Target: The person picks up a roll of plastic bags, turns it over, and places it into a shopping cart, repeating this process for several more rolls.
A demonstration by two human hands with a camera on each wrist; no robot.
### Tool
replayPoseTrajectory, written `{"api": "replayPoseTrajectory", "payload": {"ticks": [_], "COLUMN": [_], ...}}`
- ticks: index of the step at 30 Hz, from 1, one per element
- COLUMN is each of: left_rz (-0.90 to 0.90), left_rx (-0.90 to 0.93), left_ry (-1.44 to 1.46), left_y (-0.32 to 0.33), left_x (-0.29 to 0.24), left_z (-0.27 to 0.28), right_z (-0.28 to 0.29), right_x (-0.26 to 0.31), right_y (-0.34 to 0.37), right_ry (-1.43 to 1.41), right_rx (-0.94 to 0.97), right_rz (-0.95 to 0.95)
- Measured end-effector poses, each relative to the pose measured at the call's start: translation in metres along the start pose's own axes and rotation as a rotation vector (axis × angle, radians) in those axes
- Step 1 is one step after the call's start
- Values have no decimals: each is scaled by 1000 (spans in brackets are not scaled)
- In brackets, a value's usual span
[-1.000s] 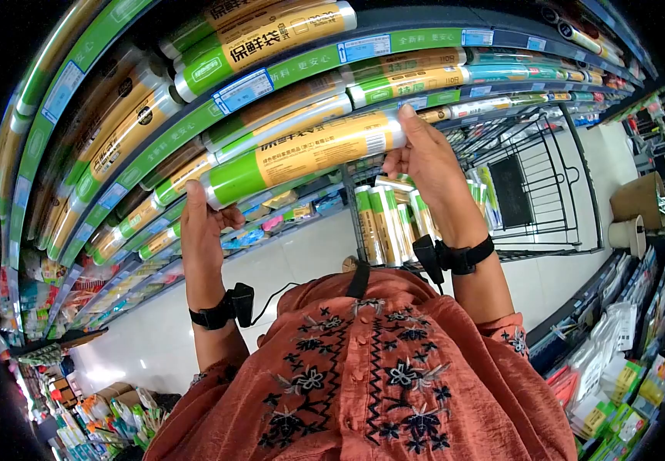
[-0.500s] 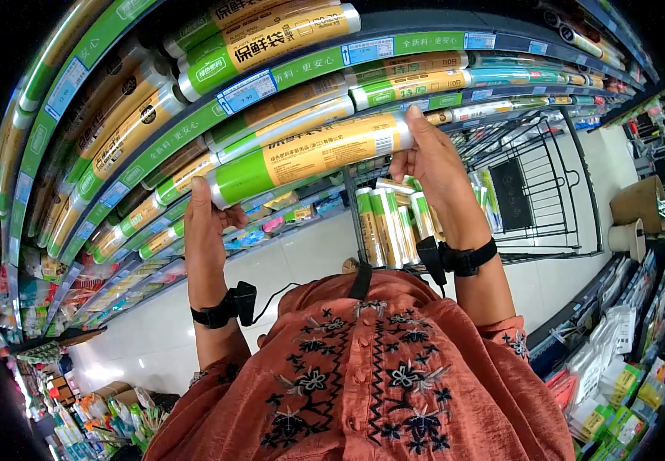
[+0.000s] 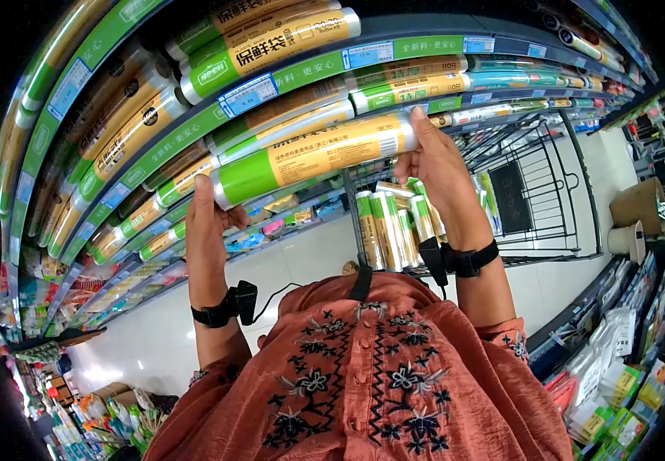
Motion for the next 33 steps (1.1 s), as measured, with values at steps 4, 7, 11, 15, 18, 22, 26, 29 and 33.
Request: {"api": "replayPoseTrajectory", "payload": {"ticks": [4, 7, 11, 15, 18, 22, 26, 29, 33], "left_rz": [17, 32, 44, -36, -134, -212, -355, -404, -498], "left_rx": [-11, -27, -27, -16, -34, -91, -147, -176, -166], "left_ry": [-11, -16, -20, -2, -44, -103, -166, -212, -302], "left_y": [1, 1, 5, 0, -7, -10, -33, -60, -93], "left_x": [-1, 0, -1, -1, -17, -47, -69, -80, -102], "left_z": [-1, -2, -2, 2, 2, -5, -7, -5, -9], "right_z": [3, 3, 4, 8, 1, -5, -14, -28, -41], "right_x": [-3, -3, -4, 2, 28, 51, 82, 112, 145], "right_y": [-1, 0, 1, 0, 9, 4, -7, -25, -54], "right_ry": [0, 14, 3, -44, -18, -20, 110, 223, 380], "right_rx": [-7, -26, -25, 33, 50, 71, 49, 36, -52], "right_rz": [-16, -31, -46, 3, 47, 187, 267, 433, 532]}}
Point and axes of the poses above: each hand's wrist, its own y-axis away from the middle knuckle, its own z-axis out of the back of the hand, x = y × z, the point moved 3 cm from there along -y, towards the middle knuckle, and after that the axes turned 11 degrees about -z, right-handed, at the moved point
